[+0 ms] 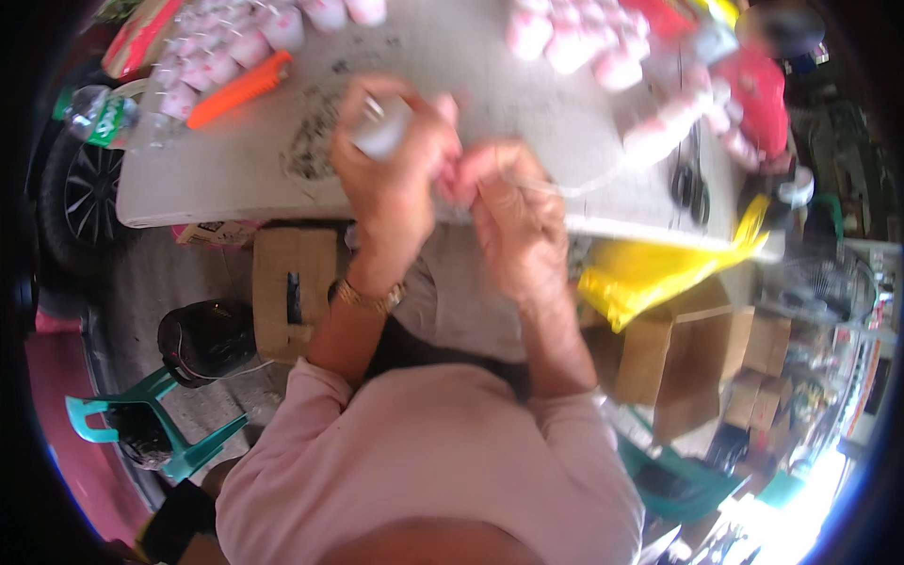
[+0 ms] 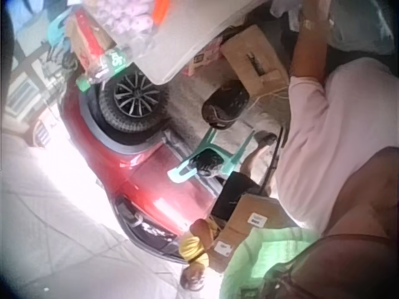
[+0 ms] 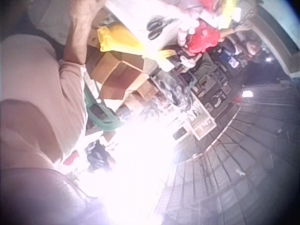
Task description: The person assembles small pink and white cylindrical candles by inserting wicks, trimming excess wick with scissors, and wiping the candles with a white cloth. The person handles each candle individually, repeating the same sequence of actions throughout the clip.
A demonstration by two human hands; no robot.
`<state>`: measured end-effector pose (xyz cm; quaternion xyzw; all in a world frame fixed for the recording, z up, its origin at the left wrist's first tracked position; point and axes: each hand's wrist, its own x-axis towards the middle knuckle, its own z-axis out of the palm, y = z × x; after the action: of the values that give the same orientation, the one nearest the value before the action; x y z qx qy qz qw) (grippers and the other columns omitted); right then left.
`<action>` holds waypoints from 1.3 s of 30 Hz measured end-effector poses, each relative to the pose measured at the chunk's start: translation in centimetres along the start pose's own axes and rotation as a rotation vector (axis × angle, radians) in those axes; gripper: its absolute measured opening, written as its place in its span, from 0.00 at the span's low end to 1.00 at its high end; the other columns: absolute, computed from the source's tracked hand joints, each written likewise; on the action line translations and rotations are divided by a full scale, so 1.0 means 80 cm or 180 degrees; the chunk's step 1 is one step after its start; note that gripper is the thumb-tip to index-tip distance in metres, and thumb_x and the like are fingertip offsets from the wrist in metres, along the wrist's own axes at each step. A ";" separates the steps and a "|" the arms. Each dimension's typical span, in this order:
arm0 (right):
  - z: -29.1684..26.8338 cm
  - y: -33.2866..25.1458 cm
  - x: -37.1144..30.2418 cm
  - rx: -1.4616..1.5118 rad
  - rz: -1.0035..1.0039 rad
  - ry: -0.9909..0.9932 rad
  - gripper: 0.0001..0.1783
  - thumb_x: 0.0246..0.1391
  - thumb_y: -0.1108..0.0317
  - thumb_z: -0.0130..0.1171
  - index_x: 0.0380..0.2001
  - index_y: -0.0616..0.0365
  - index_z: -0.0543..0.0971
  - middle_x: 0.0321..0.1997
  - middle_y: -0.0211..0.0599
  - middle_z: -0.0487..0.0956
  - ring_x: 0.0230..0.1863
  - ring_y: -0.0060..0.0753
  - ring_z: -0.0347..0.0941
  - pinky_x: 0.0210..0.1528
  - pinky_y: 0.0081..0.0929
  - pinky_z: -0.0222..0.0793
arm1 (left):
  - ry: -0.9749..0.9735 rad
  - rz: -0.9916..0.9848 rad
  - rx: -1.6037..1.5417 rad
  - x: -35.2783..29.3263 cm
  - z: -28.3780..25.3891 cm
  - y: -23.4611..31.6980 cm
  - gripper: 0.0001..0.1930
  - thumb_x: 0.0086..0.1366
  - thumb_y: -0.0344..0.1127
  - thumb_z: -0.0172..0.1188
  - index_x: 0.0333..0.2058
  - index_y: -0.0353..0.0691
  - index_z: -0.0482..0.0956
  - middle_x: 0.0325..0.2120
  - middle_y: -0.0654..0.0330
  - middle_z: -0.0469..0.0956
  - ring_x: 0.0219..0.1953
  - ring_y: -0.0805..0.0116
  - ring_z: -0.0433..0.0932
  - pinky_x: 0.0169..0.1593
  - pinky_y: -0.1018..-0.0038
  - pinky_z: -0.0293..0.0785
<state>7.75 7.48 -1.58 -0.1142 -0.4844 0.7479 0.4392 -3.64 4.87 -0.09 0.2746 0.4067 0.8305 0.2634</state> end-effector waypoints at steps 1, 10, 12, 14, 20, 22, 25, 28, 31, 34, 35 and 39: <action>-0.003 -0.010 -0.010 -0.0249 0.0232 0.0148 0.11 0.66 0.71 0.49 0.47 0.63 0.74 0.47 0.43 0.77 0.52 0.32 0.71 0.53 0.31 0.68 | 0.0057 0.0146 -0.0131 0.004 0.000 0.001 0.08 0.57 0.25 0.64 0.31 0.38 0.71 0.19 0.63 0.74 0.19 0.77 0.73 0.27 0.79 0.72; -0.065 -0.014 -0.142 -0.3717 0.1881 0.0545 0.10 0.59 0.71 0.57 0.39 0.65 0.81 0.36 0.39 0.82 0.35 0.29 0.79 0.39 0.25 0.73 | 0.0433 0.0760 -0.0174 0.029 -0.017 0.018 0.11 0.62 0.38 0.64 0.34 0.40 0.72 0.21 0.65 0.73 0.23 0.77 0.71 0.32 0.81 0.69; -0.065 0.009 -0.149 -0.4142 0.1194 0.0299 0.08 0.58 0.70 0.59 0.35 0.62 0.82 0.34 0.39 0.82 0.30 0.30 0.79 0.33 0.25 0.73 | 0.0328 0.0670 -0.0068 0.019 -0.014 0.023 0.11 0.62 0.38 0.63 0.34 0.39 0.72 0.22 0.64 0.74 0.23 0.77 0.71 0.29 0.82 0.67; -0.064 0.024 -0.142 -0.5044 0.0479 0.0158 0.05 0.56 0.69 0.61 0.32 0.59 0.81 0.31 0.41 0.81 0.25 0.35 0.78 0.28 0.29 0.73 | 0.0339 0.0611 -0.0010 0.011 -0.004 0.024 0.11 0.62 0.37 0.63 0.34 0.39 0.71 0.22 0.62 0.74 0.23 0.77 0.71 0.28 0.82 0.66; -0.035 0.048 -0.120 -0.4722 0.0029 -0.0701 0.07 0.51 0.71 0.62 0.35 0.59 0.80 0.34 0.38 0.80 0.30 0.40 0.78 0.30 0.31 0.72 | 0.0215 0.0458 0.0255 -0.001 -0.003 0.034 0.11 0.61 0.35 0.64 0.33 0.39 0.69 0.21 0.61 0.74 0.22 0.77 0.70 0.27 0.81 0.66; -0.029 0.057 -0.113 -0.4623 -0.0435 -0.1503 0.06 0.46 0.73 0.61 0.31 0.57 0.79 0.32 0.37 0.77 0.34 0.41 0.76 0.36 0.33 0.72 | 0.0122 0.0346 0.0313 -0.003 -0.008 0.036 0.11 0.61 0.34 0.64 0.33 0.39 0.69 0.21 0.62 0.74 0.21 0.77 0.70 0.27 0.81 0.67; -0.025 0.063 -0.105 -0.4218 -0.0314 -0.2489 0.07 0.42 0.75 0.60 0.29 0.57 0.79 0.32 0.36 0.76 0.40 0.42 0.74 0.42 0.35 0.71 | 0.0140 0.0329 0.0325 -0.004 -0.016 0.037 0.11 0.61 0.33 0.65 0.33 0.39 0.70 0.20 0.62 0.74 0.21 0.77 0.70 0.27 0.82 0.67; -0.032 0.060 -0.104 -0.3907 0.0451 -0.2738 0.07 0.41 0.78 0.58 0.28 0.59 0.75 0.32 0.38 0.75 0.41 0.46 0.74 0.42 0.39 0.70 | 0.0237 0.0232 0.0293 -0.005 -0.023 0.037 0.10 0.61 0.32 0.65 0.33 0.39 0.70 0.20 0.63 0.74 0.21 0.78 0.71 0.26 0.82 0.68; -0.043 0.053 -0.114 -0.4116 0.0370 -0.2646 0.07 0.42 0.80 0.57 0.27 0.60 0.74 0.33 0.39 0.74 0.39 0.48 0.74 0.39 0.40 0.70 | 0.0347 0.0229 0.0329 -0.001 -0.027 0.036 0.10 0.60 0.31 0.66 0.33 0.39 0.70 0.21 0.63 0.74 0.21 0.78 0.72 0.26 0.82 0.70; -0.048 0.038 -0.125 -0.4754 0.0413 -0.2845 0.07 0.45 0.76 0.57 0.31 0.58 0.77 0.31 0.39 0.75 0.37 0.47 0.75 0.39 0.39 0.71 | 0.0333 0.0167 0.0325 -0.002 -0.031 0.036 0.11 0.60 0.31 0.66 0.33 0.39 0.71 0.22 0.63 0.74 0.21 0.78 0.73 0.25 0.82 0.71; -0.046 0.030 -0.124 -0.5072 0.0585 -0.2903 0.08 0.46 0.74 0.58 0.33 0.57 0.79 0.30 0.39 0.76 0.36 0.47 0.75 0.39 0.39 0.71 | 0.0351 0.0137 0.0308 -0.002 -0.030 0.035 0.11 0.60 0.31 0.66 0.33 0.39 0.71 0.22 0.64 0.74 0.21 0.78 0.73 0.25 0.82 0.71; -0.020 -0.018 -0.095 -0.4978 0.1615 -0.3847 0.08 0.47 0.71 0.59 0.33 0.54 0.81 0.26 0.37 0.78 0.30 0.48 0.75 0.35 0.38 0.70 | 0.0271 0.0040 0.0369 -0.006 -0.028 0.029 0.11 0.60 0.31 0.66 0.33 0.39 0.71 0.21 0.64 0.74 0.22 0.79 0.73 0.25 0.83 0.71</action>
<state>13.90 2.85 -3.14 -0.0717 -0.9395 0.2255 -0.2478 -5.29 2.16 0.54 0.2565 0.4632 0.8181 0.2243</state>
